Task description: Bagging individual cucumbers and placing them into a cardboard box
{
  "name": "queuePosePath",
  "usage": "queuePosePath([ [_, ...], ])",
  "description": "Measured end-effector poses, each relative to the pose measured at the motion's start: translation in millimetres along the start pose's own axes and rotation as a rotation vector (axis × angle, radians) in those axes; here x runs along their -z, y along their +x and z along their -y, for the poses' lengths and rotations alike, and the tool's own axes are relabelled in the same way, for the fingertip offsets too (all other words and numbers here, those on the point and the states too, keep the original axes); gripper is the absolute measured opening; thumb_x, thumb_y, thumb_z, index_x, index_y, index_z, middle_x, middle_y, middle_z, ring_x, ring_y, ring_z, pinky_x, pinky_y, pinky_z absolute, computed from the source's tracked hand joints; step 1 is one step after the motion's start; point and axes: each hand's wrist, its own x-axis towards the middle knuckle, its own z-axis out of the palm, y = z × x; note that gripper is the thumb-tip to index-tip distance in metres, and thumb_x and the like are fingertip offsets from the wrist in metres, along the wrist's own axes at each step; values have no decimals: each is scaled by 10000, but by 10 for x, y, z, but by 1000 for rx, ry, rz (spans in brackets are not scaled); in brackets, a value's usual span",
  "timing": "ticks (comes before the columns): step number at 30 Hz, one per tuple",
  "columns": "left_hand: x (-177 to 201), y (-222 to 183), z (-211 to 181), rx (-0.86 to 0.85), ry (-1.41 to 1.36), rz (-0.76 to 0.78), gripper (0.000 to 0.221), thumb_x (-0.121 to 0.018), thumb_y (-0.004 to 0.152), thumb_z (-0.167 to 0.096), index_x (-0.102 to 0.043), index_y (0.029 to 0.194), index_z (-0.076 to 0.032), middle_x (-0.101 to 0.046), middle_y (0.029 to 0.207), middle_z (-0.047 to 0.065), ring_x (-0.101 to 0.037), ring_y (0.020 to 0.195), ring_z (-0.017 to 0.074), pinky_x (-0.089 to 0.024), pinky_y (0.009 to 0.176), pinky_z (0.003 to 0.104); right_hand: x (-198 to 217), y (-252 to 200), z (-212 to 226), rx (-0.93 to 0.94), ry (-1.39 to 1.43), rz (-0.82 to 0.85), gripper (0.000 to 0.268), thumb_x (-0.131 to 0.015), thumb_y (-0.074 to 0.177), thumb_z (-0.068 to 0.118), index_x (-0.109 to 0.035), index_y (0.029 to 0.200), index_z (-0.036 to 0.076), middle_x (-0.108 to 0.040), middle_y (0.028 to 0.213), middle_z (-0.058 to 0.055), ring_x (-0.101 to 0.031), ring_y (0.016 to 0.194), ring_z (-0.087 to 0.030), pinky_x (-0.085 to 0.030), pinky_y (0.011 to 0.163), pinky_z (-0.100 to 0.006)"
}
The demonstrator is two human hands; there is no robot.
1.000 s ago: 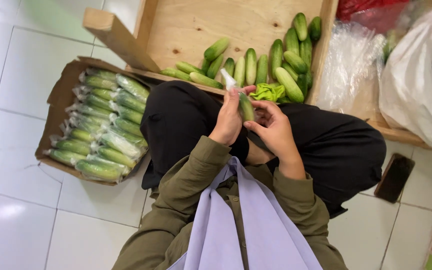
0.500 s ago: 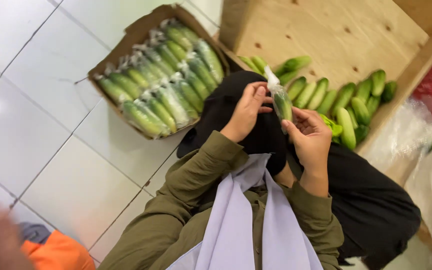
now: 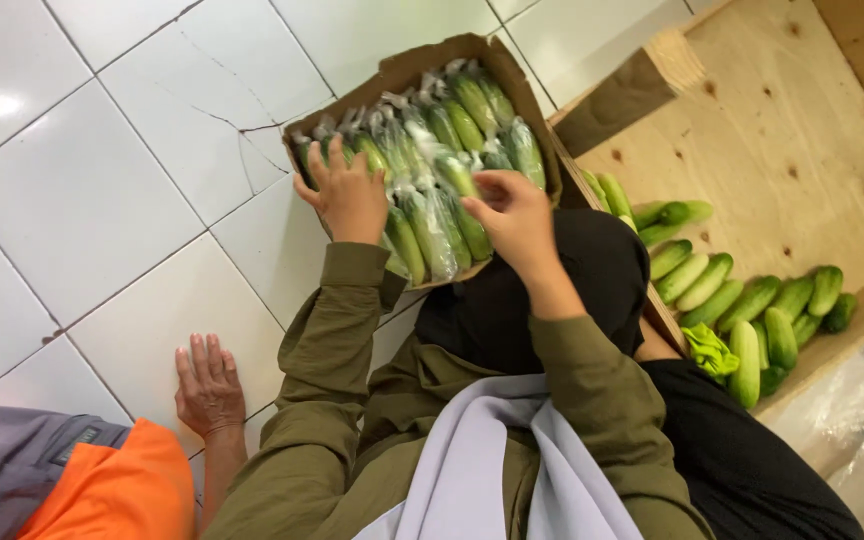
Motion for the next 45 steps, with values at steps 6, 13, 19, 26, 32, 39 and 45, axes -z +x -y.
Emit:
queuePosePath([
  [6, -25, 34, 198, 118, -125, 262, 558, -859, 770, -389, -642, 1260, -233, -426, 1512, 78, -267, 1442, 325, -197, 1076, 629, -906, 409, -377, -43, -152, 107, 378, -943, 708, 201, -794, 1047, 124, -723, 899, -88, -750, 785, -239, -633, 691, -318],
  [13, -55, 38, 183, 116, -190, 237, 462, -766, 825, -143, -617, 1261, -172, -437, 1492, 105, -258, 1441, 305, -160, 1080, 585, -1638, 536, -714, 52, -233, 109, 359, -913, 739, 178, -786, 1066, 103, -720, 895, -115, -749, 798, -329, -630, 663, -381],
  [19, -123, 16, 202, 113, -147, 217, 537, -779, 757, -88, -588, 1253, -161, -460, 1475, 101, -302, 1414, 294, -182, 1066, 577, -1794, 489, -688, 163, -336, 246, 247, -720, 858, 62, -790, 1094, 42, -714, 987, -135, -709, 941, -341, -587, 869, -387],
  [26, -89, 19, 180, 67, -98, 184, 629, -774, 725, -128, -591, 1316, -242, -437, 1444, 93, -292, 1408, 309, -195, 1045, 598, -1754, 463, -905, 364, -484, 234, 146, -685, 836, 138, -801, 923, 124, -699, 914, -116, -639, 907, -340, -524, 873, -418],
  [32, -97, -2, 212, 35, -69, 121, 575, -730, 698, -190, -658, 1260, -289, -480, 1426, 71, -347, 1392, 293, -232, 1024, 577, -1206, 392, -284, 296, -352, 256, 396, -723, 873, 71, -690, 1260, -6, -655, 1178, -246, -645, 1115, -449, -528, 995, -495],
  [39, -225, -55, 218, 9, -87, 136, 601, -778, 761, -325, -643, 1345, -279, -459, 1491, 108, -309, 1428, 340, -206, 1019, 660, 324, -204, 785, 289, -15, -104, 282, -744, 924, 15, -748, 1198, 80, -708, 1105, -122, -722, 982, -301, -617, 839, -358],
  [45, 367, -231, -868, -267, -363, 40, 495, -776, 830, -226, -656, 1310, -202, -459, 1492, 102, -329, 1404, 366, -219, 1032, 640, 1732, -967, 352, 180, -223, -494, 180, -715, 962, 9, -791, 1111, 74, -710, 1011, -112, -705, 937, -279, -575, 820, -363],
])
